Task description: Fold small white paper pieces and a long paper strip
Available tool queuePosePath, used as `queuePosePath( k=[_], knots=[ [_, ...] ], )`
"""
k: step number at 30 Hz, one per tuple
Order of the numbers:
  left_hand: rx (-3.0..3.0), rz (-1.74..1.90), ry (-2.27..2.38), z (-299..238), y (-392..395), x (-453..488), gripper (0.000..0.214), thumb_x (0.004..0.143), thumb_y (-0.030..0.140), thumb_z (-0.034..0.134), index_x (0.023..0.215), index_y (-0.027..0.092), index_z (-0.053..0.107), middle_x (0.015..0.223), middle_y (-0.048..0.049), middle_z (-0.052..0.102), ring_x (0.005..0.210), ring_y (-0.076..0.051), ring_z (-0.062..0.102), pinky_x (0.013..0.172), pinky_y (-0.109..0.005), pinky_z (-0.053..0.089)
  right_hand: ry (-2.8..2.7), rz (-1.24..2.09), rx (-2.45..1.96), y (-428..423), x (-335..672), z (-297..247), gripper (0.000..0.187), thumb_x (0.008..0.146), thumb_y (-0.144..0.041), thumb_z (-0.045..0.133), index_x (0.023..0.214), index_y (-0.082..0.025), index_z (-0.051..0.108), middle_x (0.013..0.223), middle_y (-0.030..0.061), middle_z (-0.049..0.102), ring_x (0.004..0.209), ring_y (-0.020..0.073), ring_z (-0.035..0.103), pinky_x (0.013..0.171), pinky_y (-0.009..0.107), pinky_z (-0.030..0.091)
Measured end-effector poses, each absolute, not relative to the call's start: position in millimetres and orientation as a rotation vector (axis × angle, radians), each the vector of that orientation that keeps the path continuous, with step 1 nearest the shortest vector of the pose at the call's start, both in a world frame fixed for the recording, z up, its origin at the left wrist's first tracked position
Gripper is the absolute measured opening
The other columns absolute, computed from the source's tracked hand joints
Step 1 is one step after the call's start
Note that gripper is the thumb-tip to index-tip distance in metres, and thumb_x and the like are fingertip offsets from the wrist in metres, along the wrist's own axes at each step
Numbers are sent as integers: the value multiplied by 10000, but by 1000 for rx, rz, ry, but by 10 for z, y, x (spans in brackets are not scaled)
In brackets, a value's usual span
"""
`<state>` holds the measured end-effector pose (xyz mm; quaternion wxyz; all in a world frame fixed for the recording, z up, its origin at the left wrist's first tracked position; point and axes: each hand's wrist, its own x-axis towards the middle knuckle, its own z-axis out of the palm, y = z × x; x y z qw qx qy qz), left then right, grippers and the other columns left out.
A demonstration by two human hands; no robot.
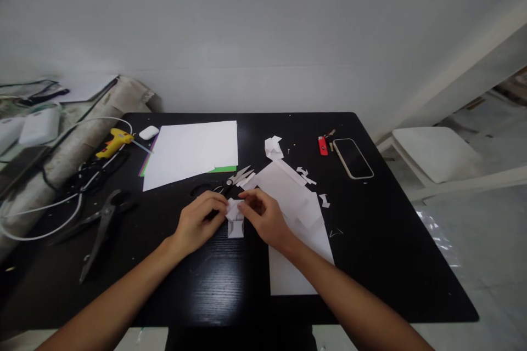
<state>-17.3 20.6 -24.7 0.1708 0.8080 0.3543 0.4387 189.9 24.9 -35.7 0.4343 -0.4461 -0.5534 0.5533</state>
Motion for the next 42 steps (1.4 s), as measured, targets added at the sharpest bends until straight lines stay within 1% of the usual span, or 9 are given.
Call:
queuePosePath(
  k=[3,8,15,19,23,28,33,37,42],
  knots=[
    [2281,1270,1139,-251,286,-244,154,942,49,637,898,197,633,955,-45,700,914,-160,687,824,-288,571,-1663,1057,-1169,255,1963,-352,189,913,-276,691,1089,-210,711,893,48,680,794,204,649,701,347,536],
    [2271,1180,1371,-313,370,-365,167,948,68,595,1004,194,688,1071,-72,703,1027,-203,692,912,-356,573,-2022,703,-1098,254,2027,-424,368,866,-111,665,1217,-220,687,1199,129,669,1140,305,634,985,506,561],
    [2354,1049,1487,-304,342,-369,348,833,-18,526,1035,189,720,1164,-89,696,1089,-263,648,932,-445,513,-2073,649,-1032,274,2031,-473,288,942,-145,667,1211,-239,708,1177,116,721,1113,293,662,984,507,583],
    [2329,1065,1397,-237,293,-338,254,877,36,546,1004,204,688,1087,-73,698,1047,-247,642,928,-433,490,-1929,765,-1091,259,2023,-456,235,939,-205,705,1171,-243,702,1231,106,741,1094,270,706,963,461,601],
    [2282,1019,1315,-224,262,-307,128,945,154,598,1051,211,642,1049,-66,710,1009,-244,651,923,-429,489,-1543,1166,-1157,254,1991,-420,209,894,-305,768,1061,-235,664,1297,114,720,987,230,742,880,393,625],
    [2236,1014,1301,-215,244,-299,188,952,229,641,1137,207,612,1054,-71,708,961,-240,665,874,-406,523,-1091,1514,-1126,307,1979,-351,365,692,-346,937,796,-203,617,1324,112,706,1099,266,732,966,397,592],
    [2175,977,1281,-202,210,-308,258,947,272,666,1190,210,605,1071,-73,709,957,-232,678,846,-374,564,-1028,1555,-1179,334,1996,-313,351,608,-332,982,788,-193,714,1017,58,775,953,233,738,913,364,586],
    [2106,964,1301,-254,204,-293,275,959,255,658,1224,218,592,1065,-57,728,899,-196,699,806,-327,584,-1047,1566,-1216,323,2001,-318,320,650,-358,961,857,-190,783,879,36,775,855,211,727,861,351,592],
    [2038,1027,1299,-256,219,-260,198,964,181,600,1160,205,612,940,-26,720,766,-152,683,711,-268,577,-983,1582,-1152,299,1976,-326,403,687,-368,951,913,-225,650,825,0,754,773,189,727,765,337,628]
  ],
)
